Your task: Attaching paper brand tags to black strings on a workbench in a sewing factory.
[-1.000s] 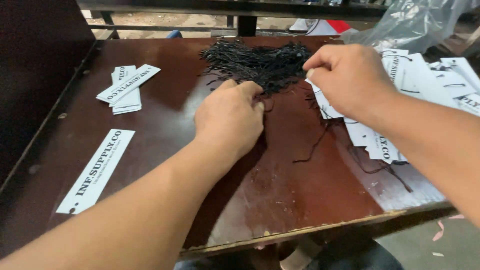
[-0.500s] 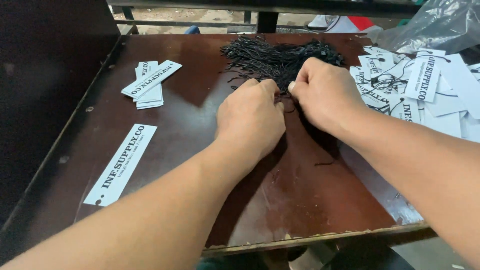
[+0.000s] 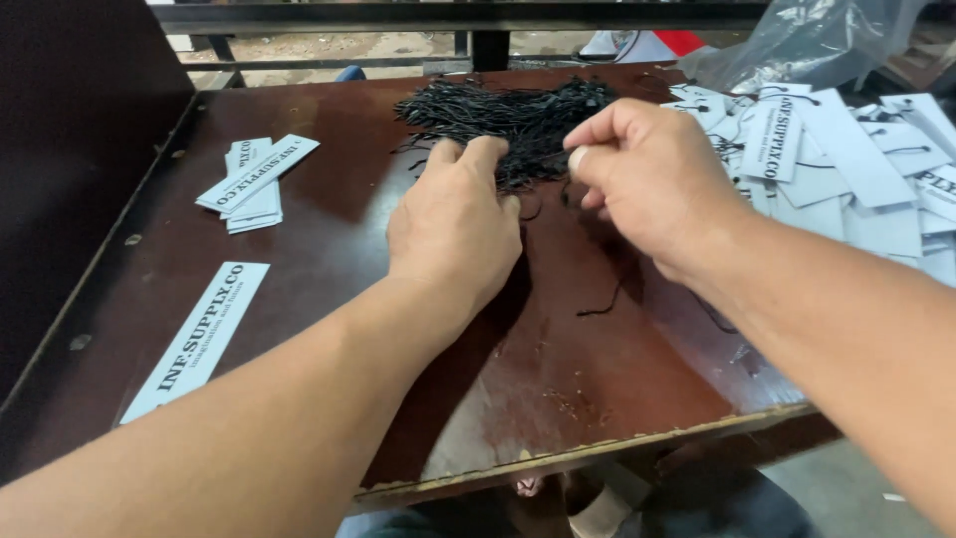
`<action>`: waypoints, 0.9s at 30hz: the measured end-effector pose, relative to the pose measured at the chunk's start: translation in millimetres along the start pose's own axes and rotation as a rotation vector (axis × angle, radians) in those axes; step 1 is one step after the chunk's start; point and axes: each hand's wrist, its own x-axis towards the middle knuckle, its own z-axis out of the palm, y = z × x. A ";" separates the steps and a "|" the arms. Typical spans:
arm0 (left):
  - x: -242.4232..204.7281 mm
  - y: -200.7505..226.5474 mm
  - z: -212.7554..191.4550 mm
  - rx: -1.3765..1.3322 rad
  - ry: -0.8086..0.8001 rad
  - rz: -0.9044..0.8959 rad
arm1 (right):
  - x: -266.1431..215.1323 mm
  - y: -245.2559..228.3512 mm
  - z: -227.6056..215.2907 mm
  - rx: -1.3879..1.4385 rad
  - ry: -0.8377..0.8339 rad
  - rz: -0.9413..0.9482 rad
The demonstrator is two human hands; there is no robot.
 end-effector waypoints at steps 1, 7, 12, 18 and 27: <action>-0.9 2.2 1.8 -0.019 0.021 0.064 | -3.7 2.7 -1.1 0.053 -0.031 -0.008; 4.2 23.2 7.3 -0.157 -0.045 0.253 | -20.1 1.7 -9.6 0.249 -0.081 0.038; 21.6 30.3 2.1 -0.144 -0.098 0.106 | -12.2 1.4 -22.6 0.015 -0.056 -0.091; 32.1 28.6 -16.7 -0.275 -0.049 0.009 | 2.6 -3.4 -21.2 0.075 0.003 0.022; 19.4 26.0 -27.1 -0.823 -0.180 -0.136 | -1.5 4.5 10.9 -0.397 -0.105 -0.047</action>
